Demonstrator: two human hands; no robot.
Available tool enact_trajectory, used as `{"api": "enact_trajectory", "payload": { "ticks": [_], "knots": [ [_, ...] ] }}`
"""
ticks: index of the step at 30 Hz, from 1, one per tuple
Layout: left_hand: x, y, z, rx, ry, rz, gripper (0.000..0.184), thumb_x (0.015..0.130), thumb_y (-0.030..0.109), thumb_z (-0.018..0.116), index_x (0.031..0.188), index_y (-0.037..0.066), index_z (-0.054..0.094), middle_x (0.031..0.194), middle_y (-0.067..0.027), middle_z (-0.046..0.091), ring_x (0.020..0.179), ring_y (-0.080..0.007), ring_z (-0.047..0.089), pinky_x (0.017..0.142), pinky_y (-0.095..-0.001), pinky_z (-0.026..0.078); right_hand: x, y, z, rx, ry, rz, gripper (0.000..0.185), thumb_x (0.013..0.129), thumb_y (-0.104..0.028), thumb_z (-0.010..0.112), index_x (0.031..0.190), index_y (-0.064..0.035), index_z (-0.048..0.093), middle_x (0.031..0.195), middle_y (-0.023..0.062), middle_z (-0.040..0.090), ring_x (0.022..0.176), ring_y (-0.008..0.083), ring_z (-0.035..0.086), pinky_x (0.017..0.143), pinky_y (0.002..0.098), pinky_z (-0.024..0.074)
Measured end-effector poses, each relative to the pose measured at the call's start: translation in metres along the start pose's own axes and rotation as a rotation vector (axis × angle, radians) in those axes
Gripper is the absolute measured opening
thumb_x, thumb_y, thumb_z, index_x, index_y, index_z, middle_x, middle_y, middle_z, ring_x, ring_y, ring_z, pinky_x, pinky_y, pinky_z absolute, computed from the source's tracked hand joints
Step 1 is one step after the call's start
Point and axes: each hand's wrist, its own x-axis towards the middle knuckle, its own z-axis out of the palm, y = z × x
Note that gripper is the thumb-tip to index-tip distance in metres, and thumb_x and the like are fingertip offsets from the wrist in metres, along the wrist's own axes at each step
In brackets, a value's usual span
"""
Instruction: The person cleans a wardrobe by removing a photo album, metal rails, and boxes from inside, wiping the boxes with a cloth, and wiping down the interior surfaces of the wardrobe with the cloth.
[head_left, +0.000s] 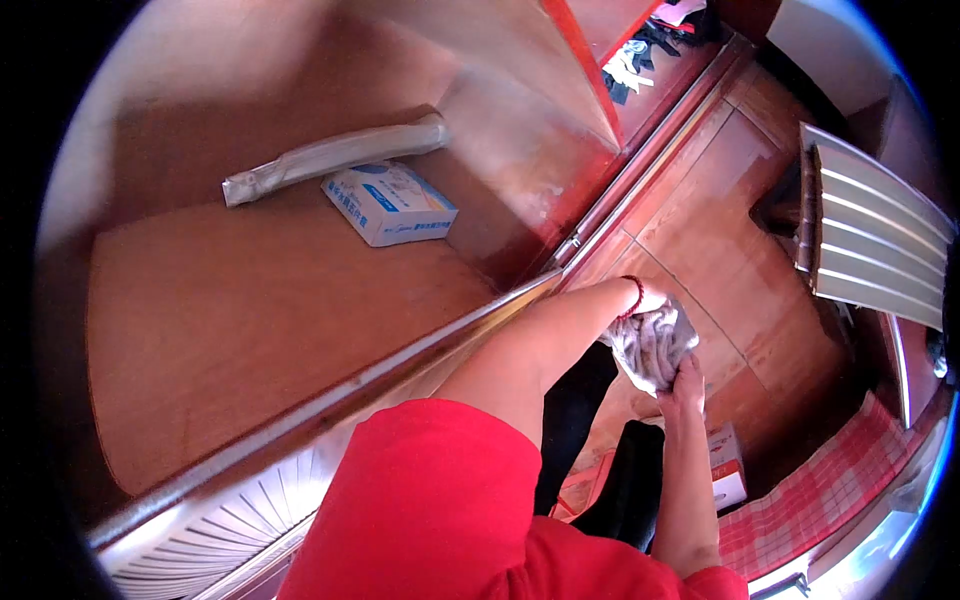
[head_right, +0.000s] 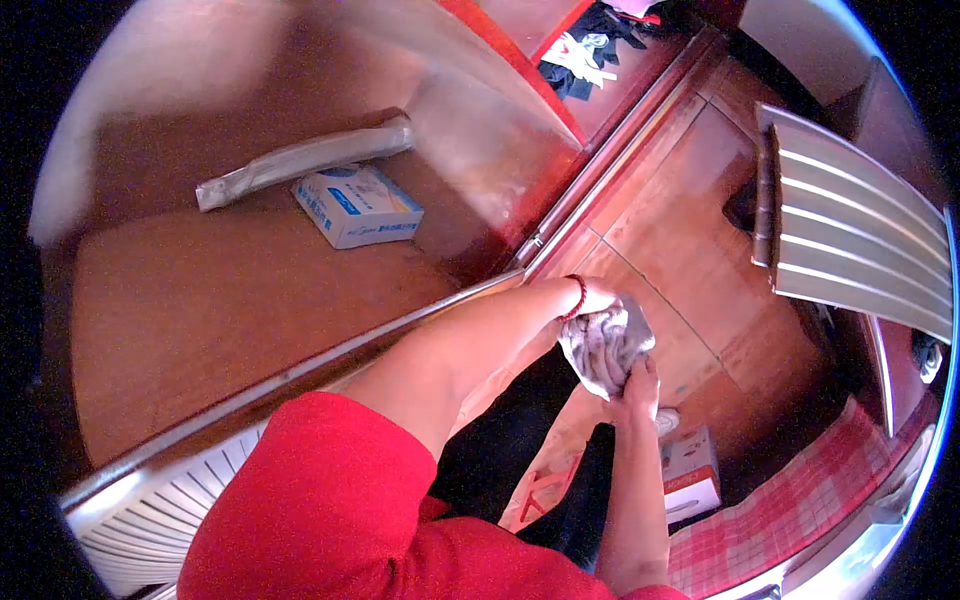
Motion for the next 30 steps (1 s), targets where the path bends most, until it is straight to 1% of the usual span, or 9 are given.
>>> {"api": "enact_trajectory", "payload": {
  "ticks": [2, 7, 10, 11, 12, 14, 17, 26, 30],
  "knots": [
    [0.000, -0.004, -0.022, 0.504, -0.219, 0.113, 0.026, 0.081, 0.021, 0.044, 0.093, 0.007, 0.064, 0.097, -0.0144, 0.061, 0.092, -0.0291, 0.058, 0.082, -0.0371, 0.045, 0.012, 0.003, 0.005, -0.022, -0.105, -0.040, 0.030, 0.089, -0.017, 0.041, 0.115, -0.0041, 0.045, 0.110, 0.0125, 0.054, 0.095, 0.0275, 0.057, 0.079, 0.0444, 0.0488],
    [-0.015, -0.010, -0.064, 0.563, -0.227, 0.070, 0.029, 0.079, 0.011, 0.043, 0.100, 0.008, 0.062, 0.111, -0.0114, 0.056, 0.101, -0.0244, 0.054, 0.088, -0.0336, 0.042, -0.001, -0.016, 0.065, -0.131, -0.054, -0.022, 0.027, 0.085, -0.013, 0.044, 0.109, 0.0001, 0.045, 0.100, 0.0132, 0.056, 0.086, 0.0243, 0.058, 0.075, 0.0372, 0.0503],
    [-0.005, -0.029, -0.072, 0.278, -0.113, -0.013, 0.036, 0.080, 0.007, 0.038, 0.110, 0.006, 0.056, 0.113, -0.0099, 0.055, 0.103, -0.0243, 0.053, 0.092, -0.0344, 0.039, 0.001, -0.026, 0.084, -0.122, -0.077, 0.013, 0.030, 0.085, -0.015, 0.044, 0.111, -0.0009, 0.044, 0.102, 0.0139, 0.055, 0.088, 0.0259, 0.058, 0.075, 0.0382, 0.0499],
    [-0.020, -0.037, -0.071, 0.120, -0.020, -0.026, 0.031, 0.078, 0.009, 0.043, 0.103, 0.005, 0.060, 0.105, -0.0112, 0.059, 0.096, -0.0245, 0.057, 0.087, -0.0346, 0.043, -0.002, -0.028, 0.092, -0.121, -0.062, 0.003, 0.031, 0.085, -0.016, 0.043, 0.113, -0.0014, 0.043, 0.105, 0.0147, 0.054, 0.091, 0.0262, 0.057, 0.076, 0.0384, 0.0495],
    [-0.010, -0.029, -0.087, 0.675, -0.275, 0.129, 0.035, 0.067, 0.018, 0.066, 0.097, 0.002, 0.063, 0.103, -0.0136, 0.060, 0.094, -0.0256, 0.058, 0.080, -0.0345, 0.048, -0.002, -0.032, 0.097, -0.122, -0.050, -0.008, 0.032, 0.085, -0.016, 0.043, 0.114, -0.0019, 0.043, 0.107, 0.0155, 0.053, 0.093, 0.0265, 0.056, 0.077, 0.0386, 0.0492],
    [-0.023, -0.031, -0.096, 0.688, -0.255, 0.115, 0.033, 0.072, 0.020, 0.061, 0.098, 0.001, 0.062, 0.103, -0.0154, 0.060, 0.095, -0.0257, 0.058, 0.081, -0.0347, 0.047, 0.017, -0.030, 0.087, -0.211, -0.096, -0.007, 0.034, 0.086, -0.017, 0.042, 0.116, -0.0022, 0.041, 0.112, 0.0155, 0.049, 0.098, 0.0272, 0.053, 0.080, 0.0401, 0.0478],
    [-0.045, -0.034, -0.100, 0.298, -0.121, -0.069, 0.031, 0.078, 0.022, 0.051, 0.096, -0.001, 0.062, 0.102, -0.0186, 0.059, 0.094, -0.0267, 0.057, 0.081, -0.0347, 0.045, 0.036, -0.028, 0.076, -0.123, -0.182, 0.101, 0.033, 0.085, -0.019, 0.042, 0.115, -0.0051, 0.042, 0.113, 0.0118, 0.049, 0.100, 0.0271, 0.051, 0.083, 0.0432, 0.0458],
    [-0.080, -0.095, -0.115, 0.311, -0.166, 0.026, 0.026, 0.078, 0.021, 0.053, 0.085, -0.002, 0.064, 0.085, -0.0189, 0.063, 0.076, -0.0290, 0.060, 0.069, -0.0380, 0.049, 0.010, -0.054, 0.153, -0.416, -0.185, 0.137, 0.026, 0.091, -0.021, 0.040, 0.111, -0.0053, 0.047, 0.106, 0.0104, 0.055, 0.094, 0.0244, 0.056, 0.080, 0.0410, 0.0478],
    [-0.090, -0.148, -0.103, -0.676, -0.049, -0.216, 0.023, 0.069, 0.023, 0.061, 0.078, 0.002, 0.065, 0.076, -0.0064, 0.062, 0.065, -0.0192, 0.054, 0.062, -0.0393, 0.046, 0.007, -0.063, 0.195, -0.413, -0.285, 0.130, 0.025, 0.090, -0.017, 0.044, 0.111, -0.0050, 0.047, 0.105, 0.0104, 0.055, 0.093, 0.0231, 0.056, 0.080, 0.0391, 0.0479]
  ]
}}
